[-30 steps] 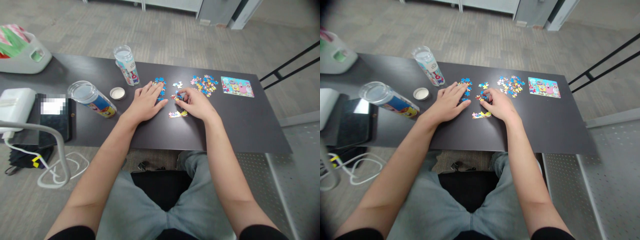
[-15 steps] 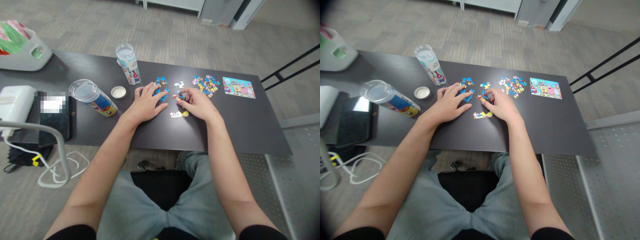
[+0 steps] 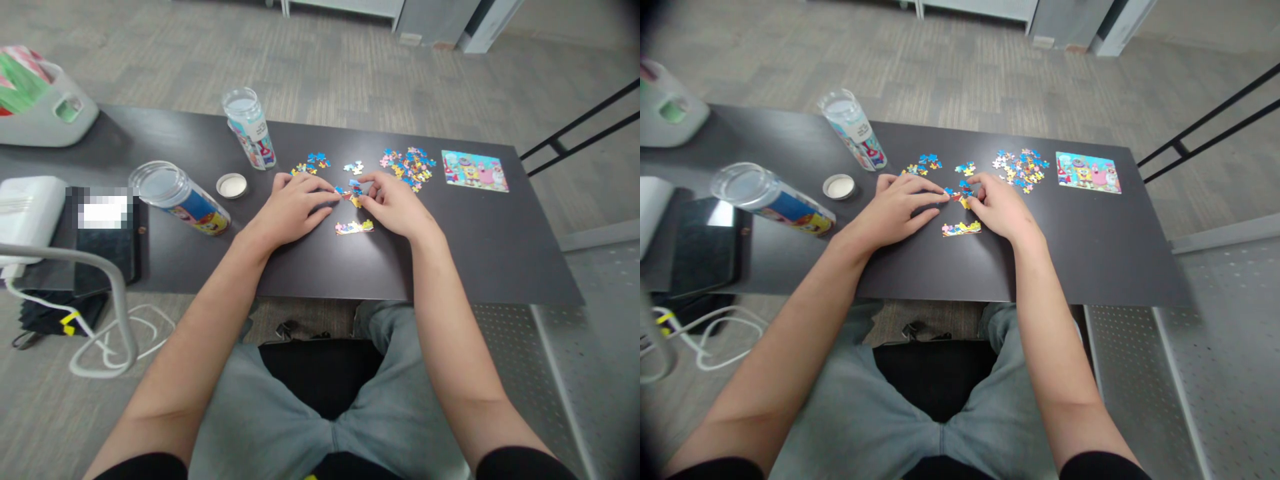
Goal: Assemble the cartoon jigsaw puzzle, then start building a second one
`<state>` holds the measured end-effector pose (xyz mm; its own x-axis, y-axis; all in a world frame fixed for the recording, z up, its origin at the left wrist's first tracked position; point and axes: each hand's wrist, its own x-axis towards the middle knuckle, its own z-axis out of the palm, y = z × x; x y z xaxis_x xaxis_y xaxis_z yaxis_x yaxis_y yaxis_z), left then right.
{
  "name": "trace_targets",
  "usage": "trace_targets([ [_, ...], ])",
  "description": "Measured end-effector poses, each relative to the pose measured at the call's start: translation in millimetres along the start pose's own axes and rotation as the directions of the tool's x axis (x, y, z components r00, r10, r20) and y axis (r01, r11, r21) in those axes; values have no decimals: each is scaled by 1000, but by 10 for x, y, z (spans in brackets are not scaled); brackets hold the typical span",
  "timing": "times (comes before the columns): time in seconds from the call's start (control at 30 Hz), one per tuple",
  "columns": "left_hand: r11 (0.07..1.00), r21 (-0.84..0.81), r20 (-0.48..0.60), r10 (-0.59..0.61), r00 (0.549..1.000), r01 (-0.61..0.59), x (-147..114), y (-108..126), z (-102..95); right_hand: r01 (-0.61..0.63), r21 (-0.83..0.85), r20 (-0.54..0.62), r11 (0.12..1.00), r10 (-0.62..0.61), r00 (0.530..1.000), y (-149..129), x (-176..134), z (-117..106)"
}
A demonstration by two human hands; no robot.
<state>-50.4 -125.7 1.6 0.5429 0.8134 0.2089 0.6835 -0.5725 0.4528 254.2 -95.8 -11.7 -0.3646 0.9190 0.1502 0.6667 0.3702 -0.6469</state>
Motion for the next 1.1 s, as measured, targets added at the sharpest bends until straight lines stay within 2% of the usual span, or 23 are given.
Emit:
trace_targets([
  [0.17,999,-13,-7,30,1000,-30,-4,18,-24,14,14,10,1000,-14,1000,-3,1,-4],
  [0.43,994,39,-104,-96,990,100,-24,46,-119,-27,13,-16,1000,27,1000,37,15,3],
  [0.63,987,55,-152,-140,978,150,-29,52,-106,36,-46,-12,998,-37,999,-64,-26,-3],
  [0.8,994,39,-124,-95,988,101,-40,23,-76,94,-77,70,993,-89,994,-156,-64,-20],
  [1.0,999,19,14,27,1000,-28,-63,31,4,111,-81,68,991,-105,992,-114,-42,-56],
  [1.1,999,6,5,43,999,-43,-77,27,-30,110,-87,60,990,-105,993,-86,-29,-58],
])
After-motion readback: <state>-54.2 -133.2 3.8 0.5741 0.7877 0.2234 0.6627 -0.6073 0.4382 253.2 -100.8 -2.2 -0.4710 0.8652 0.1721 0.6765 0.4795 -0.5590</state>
